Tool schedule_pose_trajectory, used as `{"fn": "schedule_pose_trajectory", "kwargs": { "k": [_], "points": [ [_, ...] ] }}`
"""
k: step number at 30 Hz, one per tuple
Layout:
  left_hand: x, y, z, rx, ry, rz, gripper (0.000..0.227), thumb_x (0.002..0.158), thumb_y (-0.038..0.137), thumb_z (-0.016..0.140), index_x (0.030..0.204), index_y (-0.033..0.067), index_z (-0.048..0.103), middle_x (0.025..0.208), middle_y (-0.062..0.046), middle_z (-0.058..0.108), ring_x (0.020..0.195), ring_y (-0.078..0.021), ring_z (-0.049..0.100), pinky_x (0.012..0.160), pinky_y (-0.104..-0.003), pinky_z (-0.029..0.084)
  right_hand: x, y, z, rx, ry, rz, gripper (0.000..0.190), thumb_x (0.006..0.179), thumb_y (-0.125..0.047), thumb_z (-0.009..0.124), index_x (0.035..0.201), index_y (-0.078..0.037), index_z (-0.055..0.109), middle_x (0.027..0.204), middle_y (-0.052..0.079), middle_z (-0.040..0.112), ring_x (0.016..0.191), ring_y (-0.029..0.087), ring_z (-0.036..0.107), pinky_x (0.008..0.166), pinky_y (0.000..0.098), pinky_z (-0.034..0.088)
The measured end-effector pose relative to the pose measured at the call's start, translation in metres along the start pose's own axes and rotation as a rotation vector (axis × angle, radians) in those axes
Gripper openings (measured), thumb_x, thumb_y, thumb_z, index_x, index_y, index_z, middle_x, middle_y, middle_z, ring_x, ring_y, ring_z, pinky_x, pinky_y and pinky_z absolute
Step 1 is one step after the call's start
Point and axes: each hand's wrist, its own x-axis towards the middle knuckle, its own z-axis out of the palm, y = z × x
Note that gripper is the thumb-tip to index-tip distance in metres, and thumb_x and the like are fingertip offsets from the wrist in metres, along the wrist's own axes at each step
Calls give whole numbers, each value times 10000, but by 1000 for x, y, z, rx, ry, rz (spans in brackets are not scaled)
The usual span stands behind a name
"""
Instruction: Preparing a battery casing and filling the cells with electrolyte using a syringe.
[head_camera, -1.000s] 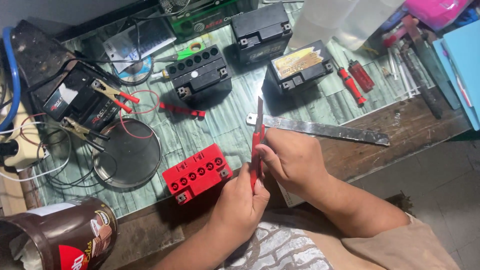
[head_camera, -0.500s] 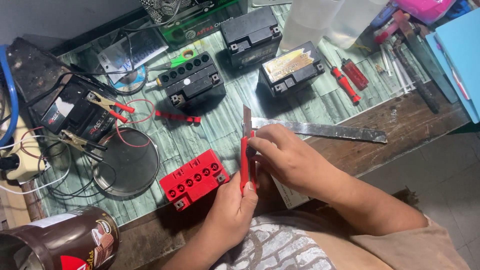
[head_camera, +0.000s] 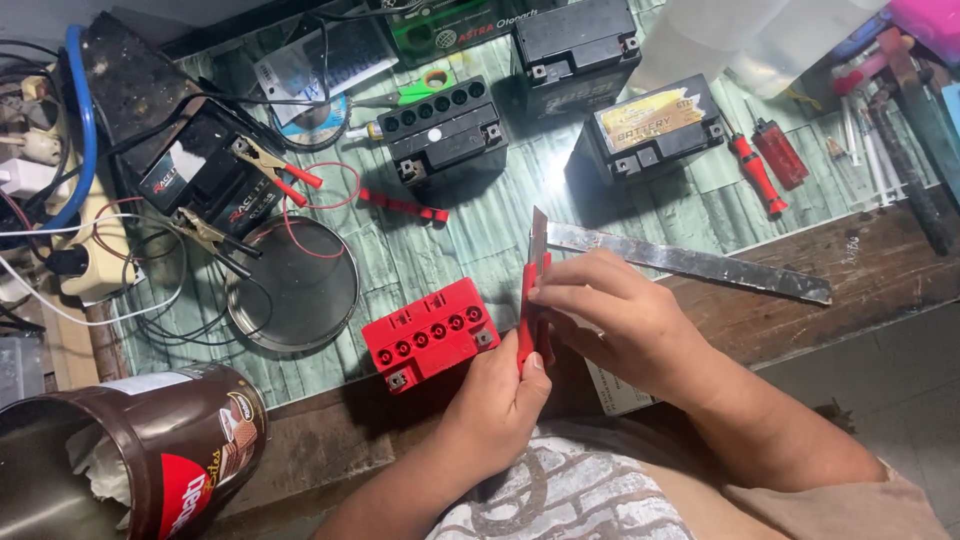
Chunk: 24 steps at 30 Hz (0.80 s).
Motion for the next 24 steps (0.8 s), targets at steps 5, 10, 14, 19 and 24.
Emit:
{"fn": "schedule_pose_trajectory", "kwargs": {
  "k": [5,10,14,19,24],
  "points": [
    [-5,4,-6,-98,9,134,397,1013,336,317,1136,50,564,798,-26,532,686,-160,503,625,-356,428,-1,-9,-1,63,8,-139,212,973,-84,681,1163,7,674,1111,138,696,940,307,649,843,385,565],
    [-4,2,-3,-183,43,295,658,1045,542,238,1277,9,547,888,-55,590,761,-155,547,683,-338,479,-17,-14,8,118,32,-176,231,971,-100,670,1163,28,674,1090,134,705,951,333,653,885,421,589],
    [-5,-14,4,-121,31,245,631,1005,584,235,1101,34,529,704,5,457,610,-140,423,565,-361,384,-32,-16,18,177,131,76,305,940,-116,731,1218,-26,642,1103,141,616,998,250,643,891,335,575],
    [-3,-2,2,-222,-3,241,723,1010,593,242,1294,3,550,698,11,493,597,-122,451,546,-327,409,-26,-12,14,71,106,-80,259,964,-187,699,1136,6,692,1084,155,637,936,288,654,834,382,543],
    [-3,1,3,-287,-73,253,837,990,700,223,1303,-19,516,849,-54,574,676,-143,550,610,-296,511,-27,-15,11,12,163,-9,281,973,-113,696,1224,10,668,1037,120,630,913,264,633,833,368,546]
  ]
}}
